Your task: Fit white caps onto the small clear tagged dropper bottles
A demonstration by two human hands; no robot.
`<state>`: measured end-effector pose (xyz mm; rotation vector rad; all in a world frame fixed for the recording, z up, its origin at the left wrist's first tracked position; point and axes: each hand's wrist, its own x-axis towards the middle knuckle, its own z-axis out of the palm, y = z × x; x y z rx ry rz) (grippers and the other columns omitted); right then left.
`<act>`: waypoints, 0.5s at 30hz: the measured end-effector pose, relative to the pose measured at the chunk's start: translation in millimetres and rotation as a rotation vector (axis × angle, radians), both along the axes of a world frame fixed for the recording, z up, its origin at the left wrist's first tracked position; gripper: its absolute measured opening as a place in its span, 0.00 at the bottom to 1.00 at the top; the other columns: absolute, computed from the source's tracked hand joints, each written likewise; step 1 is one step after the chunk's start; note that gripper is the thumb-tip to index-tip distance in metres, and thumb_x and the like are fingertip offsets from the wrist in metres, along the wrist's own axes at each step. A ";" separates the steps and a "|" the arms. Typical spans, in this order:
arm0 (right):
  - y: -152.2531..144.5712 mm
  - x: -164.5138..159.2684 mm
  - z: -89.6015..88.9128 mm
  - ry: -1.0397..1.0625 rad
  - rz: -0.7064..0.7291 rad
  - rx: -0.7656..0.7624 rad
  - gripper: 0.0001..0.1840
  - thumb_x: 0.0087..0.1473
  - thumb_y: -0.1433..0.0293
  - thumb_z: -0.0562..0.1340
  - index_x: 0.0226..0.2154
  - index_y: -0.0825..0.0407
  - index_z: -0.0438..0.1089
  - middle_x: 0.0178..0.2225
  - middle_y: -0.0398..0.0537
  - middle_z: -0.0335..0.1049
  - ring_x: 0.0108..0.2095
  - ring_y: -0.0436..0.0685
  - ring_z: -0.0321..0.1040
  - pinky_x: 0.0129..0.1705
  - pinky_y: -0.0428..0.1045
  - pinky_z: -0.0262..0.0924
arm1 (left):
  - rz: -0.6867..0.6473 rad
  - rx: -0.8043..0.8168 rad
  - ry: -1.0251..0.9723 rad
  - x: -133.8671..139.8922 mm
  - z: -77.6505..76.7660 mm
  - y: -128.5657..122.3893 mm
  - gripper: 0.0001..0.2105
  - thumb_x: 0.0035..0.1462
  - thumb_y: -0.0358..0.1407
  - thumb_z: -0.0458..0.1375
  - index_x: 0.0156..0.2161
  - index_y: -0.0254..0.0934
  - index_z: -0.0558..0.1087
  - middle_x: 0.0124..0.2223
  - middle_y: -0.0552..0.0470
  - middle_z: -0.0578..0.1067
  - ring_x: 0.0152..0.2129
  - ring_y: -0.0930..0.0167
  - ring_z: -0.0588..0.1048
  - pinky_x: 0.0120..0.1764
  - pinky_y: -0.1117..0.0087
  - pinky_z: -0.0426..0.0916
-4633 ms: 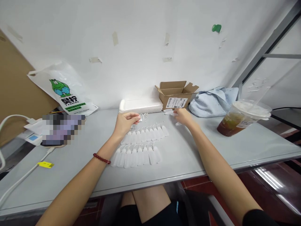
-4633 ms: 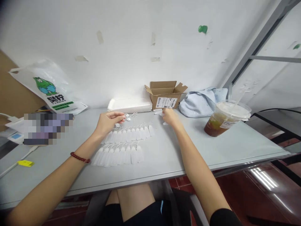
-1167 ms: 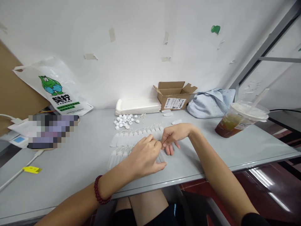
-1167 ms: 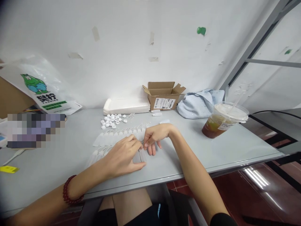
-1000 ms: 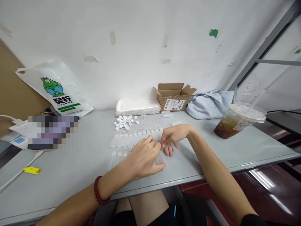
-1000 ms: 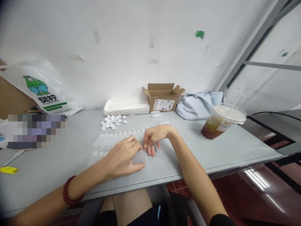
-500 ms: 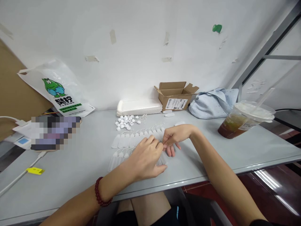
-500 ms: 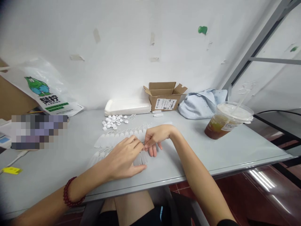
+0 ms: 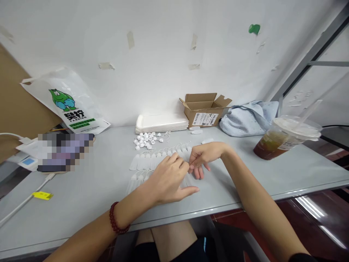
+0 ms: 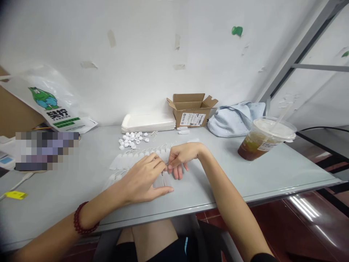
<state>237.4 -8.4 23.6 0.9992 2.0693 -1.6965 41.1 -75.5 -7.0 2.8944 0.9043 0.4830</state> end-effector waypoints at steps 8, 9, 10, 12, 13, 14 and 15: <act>11.6 28.2 6.2 0.197 -0.562 0.443 0.16 0.53 0.60 0.60 0.34 0.57 0.71 0.32 0.53 0.76 0.24 0.50 0.70 0.23 0.44 0.55 | 0.177 0.092 -0.094 -12.0 9.5 29.3 0.16 0.62 0.45 0.50 0.36 0.33 0.71 0.36 0.45 0.74 0.39 0.61 0.67 0.40 0.60 0.65; 15.2 32.5 3.9 0.150 -0.651 0.538 0.14 0.54 0.63 0.59 0.34 0.57 0.71 0.33 0.54 0.76 0.25 0.50 0.69 0.23 0.44 0.55 | 0.218 0.092 -0.085 -14.1 9.7 36.6 0.15 0.62 0.42 0.50 0.36 0.32 0.71 0.37 0.44 0.74 0.40 0.61 0.67 0.41 0.60 0.65; 19.1 36.9 1.0 0.064 -0.729 0.646 0.11 0.54 0.66 0.59 0.33 0.57 0.71 0.34 0.54 0.76 0.26 0.51 0.69 0.24 0.45 0.56 | 0.258 0.085 -0.062 -16.3 9.4 44.8 0.13 0.62 0.39 0.50 0.37 0.31 0.72 0.37 0.43 0.75 0.40 0.60 0.66 0.42 0.60 0.65; 26.4 45.3 -5.5 -0.196 -0.831 0.855 0.09 0.53 0.71 0.58 0.34 0.57 0.72 0.36 0.56 0.75 0.31 0.55 0.70 0.28 0.46 0.58 | 0.316 0.063 0.002 -20.3 7.2 64.1 0.13 0.61 0.35 0.49 0.39 0.29 0.73 0.38 0.41 0.75 0.41 0.58 0.66 0.43 0.58 0.64; 29.4 49.4 -8.2 -0.328 -0.842 0.921 0.09 0.52 0.73 0.58 0.35 0.57 0.72 0.38 0.57 0.75 0.35 0.57 0.70 0.31 0.47 0.59 | 0.335 0.054 0.022 -22.1 5.2 75.0 0.13 0.60 0.33 0.48 0.40 0.28 0.73 0.39 0.40 0.75 0.42 0.58 0.67 0.44 0.57 0.64; 31.7 53.2 -10.1 -0.438 -0.829 0.950 0.11 0.50 0.74 0.58 0.37 0.57 0.72 0.41 0.57 0.74 0.38 0.59 0.70 0.33 0.48 0.60 | 0.337 0.035 0.039 -23.5 2.8 86.5 0.14 0.59 0.32 0.47 0.42 0.28 0.74 0.40 0.39 0.76 0.43 0.57 0.67 0.44 0.57 0.64; 33.1 56.6 -11.1 -0.515 -0.804 0.945 0.14 0.49 0.76 0.58 0.40 0.56 0.72 0.43 0.57 0.73 0.40 0.60 0.69 0.35 0.49 0.60 | 0.334 0.015 0.050 -24.4 0.0 98.1 0.15 0.58 0.31 0.46 0.42 0.28 0.74 0.41 0.39 0.76 0.43 0.57 0.67 0.44 0.57 0.64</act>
